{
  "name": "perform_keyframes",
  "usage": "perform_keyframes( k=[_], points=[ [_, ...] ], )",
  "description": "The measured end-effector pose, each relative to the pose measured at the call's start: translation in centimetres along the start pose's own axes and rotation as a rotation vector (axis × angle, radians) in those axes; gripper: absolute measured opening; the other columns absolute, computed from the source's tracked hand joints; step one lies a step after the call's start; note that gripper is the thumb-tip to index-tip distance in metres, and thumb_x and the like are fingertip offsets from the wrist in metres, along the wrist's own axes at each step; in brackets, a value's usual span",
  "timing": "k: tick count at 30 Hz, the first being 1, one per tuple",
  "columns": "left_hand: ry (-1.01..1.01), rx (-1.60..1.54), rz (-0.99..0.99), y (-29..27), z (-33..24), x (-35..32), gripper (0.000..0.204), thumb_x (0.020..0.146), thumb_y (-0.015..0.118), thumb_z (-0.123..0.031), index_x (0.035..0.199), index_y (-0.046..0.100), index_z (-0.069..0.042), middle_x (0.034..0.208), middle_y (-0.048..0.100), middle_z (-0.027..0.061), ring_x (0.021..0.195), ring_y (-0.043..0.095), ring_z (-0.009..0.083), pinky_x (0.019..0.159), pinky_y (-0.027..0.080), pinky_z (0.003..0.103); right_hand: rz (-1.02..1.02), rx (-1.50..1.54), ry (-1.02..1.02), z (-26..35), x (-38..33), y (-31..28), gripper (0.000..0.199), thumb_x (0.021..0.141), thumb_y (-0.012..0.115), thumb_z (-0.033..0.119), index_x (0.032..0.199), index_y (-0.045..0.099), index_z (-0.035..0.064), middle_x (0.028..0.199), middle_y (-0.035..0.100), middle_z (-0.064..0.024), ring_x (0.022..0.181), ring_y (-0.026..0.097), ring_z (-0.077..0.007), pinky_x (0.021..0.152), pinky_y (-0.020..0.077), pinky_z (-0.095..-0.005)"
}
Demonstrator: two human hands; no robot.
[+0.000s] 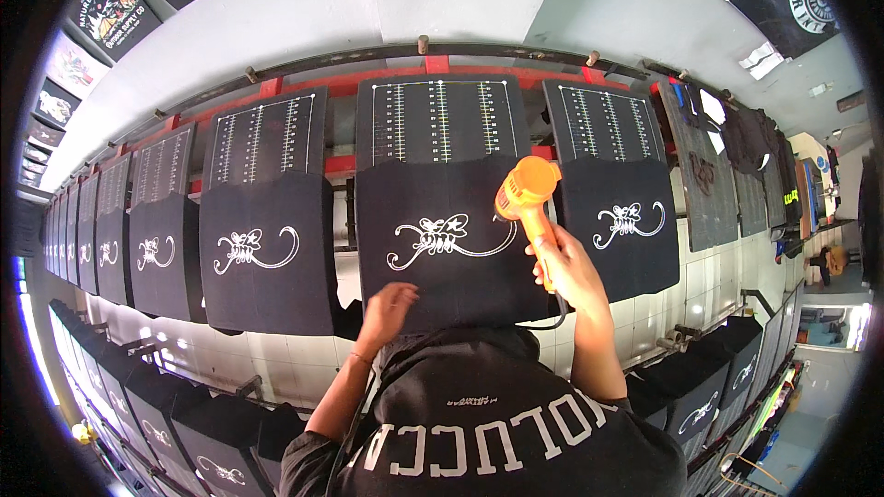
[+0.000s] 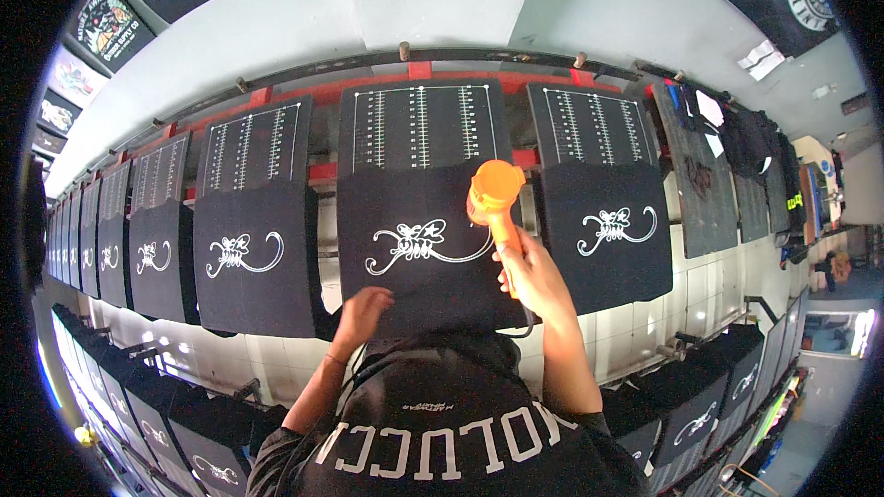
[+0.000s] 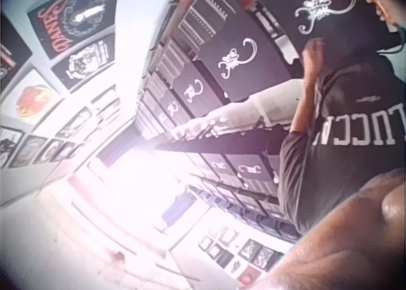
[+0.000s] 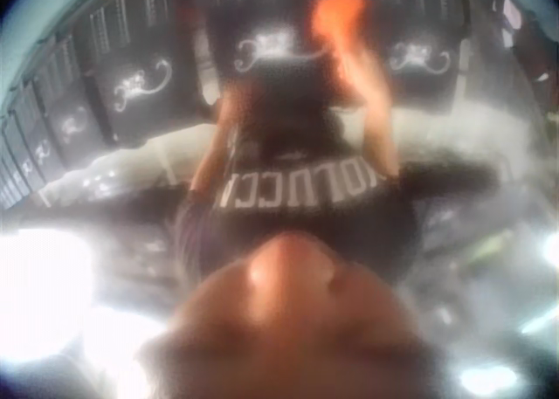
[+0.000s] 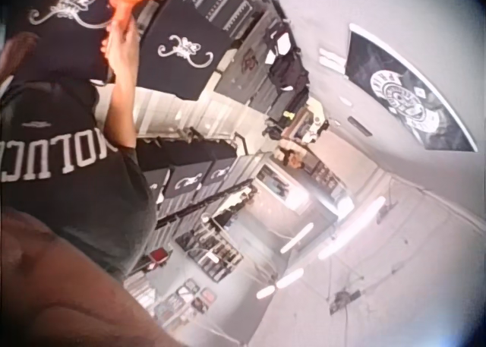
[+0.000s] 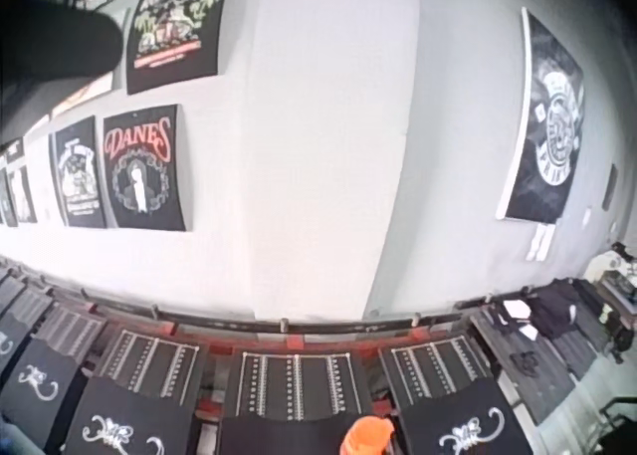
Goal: The person uses an orange heat gun to dry ink on black t-shirts mounted on printing boards, moving along the rows and occasionally touching the fabric by hand.
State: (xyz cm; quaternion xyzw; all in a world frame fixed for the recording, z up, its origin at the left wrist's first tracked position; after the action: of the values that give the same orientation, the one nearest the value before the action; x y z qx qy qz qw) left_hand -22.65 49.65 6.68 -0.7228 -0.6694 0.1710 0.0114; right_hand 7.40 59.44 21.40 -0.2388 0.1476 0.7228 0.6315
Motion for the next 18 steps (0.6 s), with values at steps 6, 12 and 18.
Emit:
perform_keyframes(
  k=[6,12,18],
  points=[
    [-0.105,0.045,-0.552,-8.5,4.6,-1.8,0.019,0.097,0.052,-0.012,0.092,0.065,0.001,0.073,0.061,0.0052,0.069,0.056,0.0104,0.064,0.047,0.026,0.028,-0.007,0.054,-0.1,0.3,-0.2,0.036,0.1,0.051,0.023,0.13,0.05,0.0042,0.092,0.059,-0.0034,0.064,0.055,-0.0076,0.053,0.0492,-0.0232],
    [-0.009,0.565,-0.753,-10.4,5.8,-3.4,0.019,0.093,0.053,-0.013,0.084,0.06,0.002,0.073,0.058,0.0151,0.068,0.056,0.0309,0.065,0.045,0.038,0.045,0.018,0.044,-0.8,0.5,0.2,0.036,0.1,0.052,0.024,0.131,0.049,0.0045,0.093,0.059,-0.003,0.065,0.055,-0.0072,0.052,0.048,-0.0219],
    [0.049,0.708,-0.783,-9.4,6.4,-3.8,0.022,0.094,0.052,-0.012,0.077,0.055,0.001,0.075,0.054,0.0147,0.075,0.052,0.0346,0.072,0.041,0.046,0.067,0.011,0.049,-0.8,0.3,0.2,0.039,0.101,0.053,0.025,0.133,0.047,0.0041,0.094,0.059,-0.0032,0.065,0.055,-0.0071,0.052,0.048,-0.0216]
  ],
)
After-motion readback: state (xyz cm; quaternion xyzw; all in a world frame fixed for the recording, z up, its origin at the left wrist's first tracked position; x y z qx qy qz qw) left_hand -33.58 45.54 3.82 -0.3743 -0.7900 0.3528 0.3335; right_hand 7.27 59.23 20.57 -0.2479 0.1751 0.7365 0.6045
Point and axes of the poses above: each hand's wrist, its own x-axis towards the middle knuckle, its own y-axis out of the palm, z = x × y, the point moved 3 cm from there along x, towards the middle knuckle
